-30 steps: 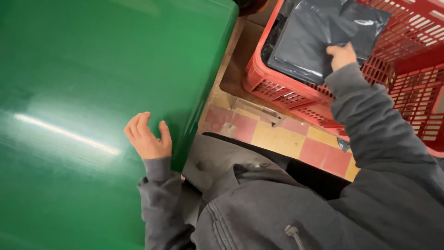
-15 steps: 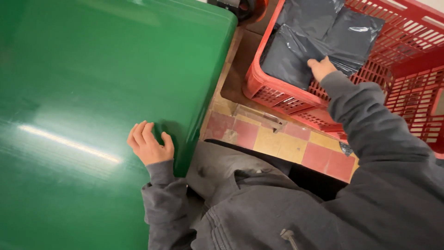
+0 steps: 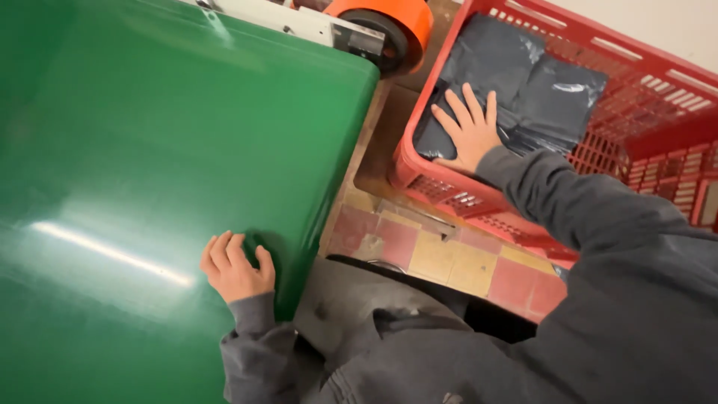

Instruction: Folding and stacking gray plastic bags on a conveyor belt and placing them into a crate.

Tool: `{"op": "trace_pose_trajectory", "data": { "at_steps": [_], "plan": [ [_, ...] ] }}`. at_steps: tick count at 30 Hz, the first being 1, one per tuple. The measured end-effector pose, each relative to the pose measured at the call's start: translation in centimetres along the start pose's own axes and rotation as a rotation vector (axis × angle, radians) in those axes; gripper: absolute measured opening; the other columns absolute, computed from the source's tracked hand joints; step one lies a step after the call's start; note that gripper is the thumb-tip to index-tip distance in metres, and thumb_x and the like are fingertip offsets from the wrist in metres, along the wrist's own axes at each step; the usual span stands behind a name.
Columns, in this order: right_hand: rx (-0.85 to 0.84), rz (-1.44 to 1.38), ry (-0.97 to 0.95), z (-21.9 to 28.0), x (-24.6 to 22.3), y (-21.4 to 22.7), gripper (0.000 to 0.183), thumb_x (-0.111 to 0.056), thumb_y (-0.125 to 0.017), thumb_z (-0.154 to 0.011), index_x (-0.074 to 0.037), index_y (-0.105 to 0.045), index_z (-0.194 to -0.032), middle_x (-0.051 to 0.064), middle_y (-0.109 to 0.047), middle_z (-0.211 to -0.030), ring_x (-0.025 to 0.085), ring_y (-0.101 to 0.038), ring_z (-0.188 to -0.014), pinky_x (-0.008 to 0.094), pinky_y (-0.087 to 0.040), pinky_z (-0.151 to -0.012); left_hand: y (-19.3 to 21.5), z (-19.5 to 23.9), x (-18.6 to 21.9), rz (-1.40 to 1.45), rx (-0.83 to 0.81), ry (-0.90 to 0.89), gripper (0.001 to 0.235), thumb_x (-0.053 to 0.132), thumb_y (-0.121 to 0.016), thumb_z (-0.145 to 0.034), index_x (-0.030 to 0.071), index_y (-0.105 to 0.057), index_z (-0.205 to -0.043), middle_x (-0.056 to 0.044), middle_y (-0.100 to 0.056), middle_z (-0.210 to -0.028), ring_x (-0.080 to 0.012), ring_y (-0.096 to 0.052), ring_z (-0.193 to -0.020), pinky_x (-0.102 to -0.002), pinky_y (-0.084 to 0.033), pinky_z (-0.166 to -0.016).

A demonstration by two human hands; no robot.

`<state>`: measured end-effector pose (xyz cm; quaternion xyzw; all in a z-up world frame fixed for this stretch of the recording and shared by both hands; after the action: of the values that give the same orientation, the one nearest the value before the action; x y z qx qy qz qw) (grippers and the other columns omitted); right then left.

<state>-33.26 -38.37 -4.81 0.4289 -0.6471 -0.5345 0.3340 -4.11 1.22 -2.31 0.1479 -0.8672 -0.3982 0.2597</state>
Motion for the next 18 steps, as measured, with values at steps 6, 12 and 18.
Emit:
{"op": "trace_pose_trajectory", "data": {
  "at_steps": [6, 12, 18],
  "plan": [
    [0.028, -0.020, -0.004, 0.1, 0.3, -1.6, 0.107, -0.065, -0.066, -0.074, -0.007, -0.040, -0.161, 0.027, -0.025, -0.168, 0.052, -0.012, -0.154, 0.083, -0.003, -0.110, -0.2, -0.3, -0.5, -0.051, -0.004, 0.062, 0.038, 0.010, -0.072, -0.078, 0.004, -0.064, -0.115, -0.015, -0.060, -0.131, -0.0406, -0.053, -0.128, -0.052, -0.048, -0.103],
    [0.129, 0.081, 0.057, 0.7, 0.8, -3.4, 0.091, -0.066, -0.051, -0.088, -0.006, -0.052, -0.157, 0.027, -0.041, -0.164, 0.056, -0.029, -0.151, 0.086, -0.013, -0.106, 0.2, -0.2, -1.0, -0.041, 0.055, 0.114, 0.035, 0.014, -0.072, -0.076, 0.008, -0.065, -0.109, -0.010, -0.063, -0.124, -0.0366, -0.057, -0.121, -0.048, -0.046, -0.103],
    [0.233, 0.076, 0.088, 2.3, 4.2, -7.1, 0.067, -0.006, -0.057, -0.098, -0.004, -0.060, -0.165, 0.038, -0.052, -0.173, 0.069, -0.038, -0.160, 0.092, -0.007, -0.112, -0.5, 1.2, -1.9, -0.079, 0.072, 0.153, 0.040, 0.023, -0.071, -0.076, 0.012, -0.063, -0.114, -0.008, -0.060, -0.126, -0.0328, -0.054, -0.126, -0.045, -0.048, -0.093]
  ]
}}
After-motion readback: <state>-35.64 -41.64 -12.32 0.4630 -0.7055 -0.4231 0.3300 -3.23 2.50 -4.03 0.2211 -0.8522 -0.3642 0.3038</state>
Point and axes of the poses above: each hand's wrist, its own z-axis away from the middle knuckle, its own y-axis out of the back of the hand, x = y × z, the point moved 3 cm from there along -z, towards the middle knuckle
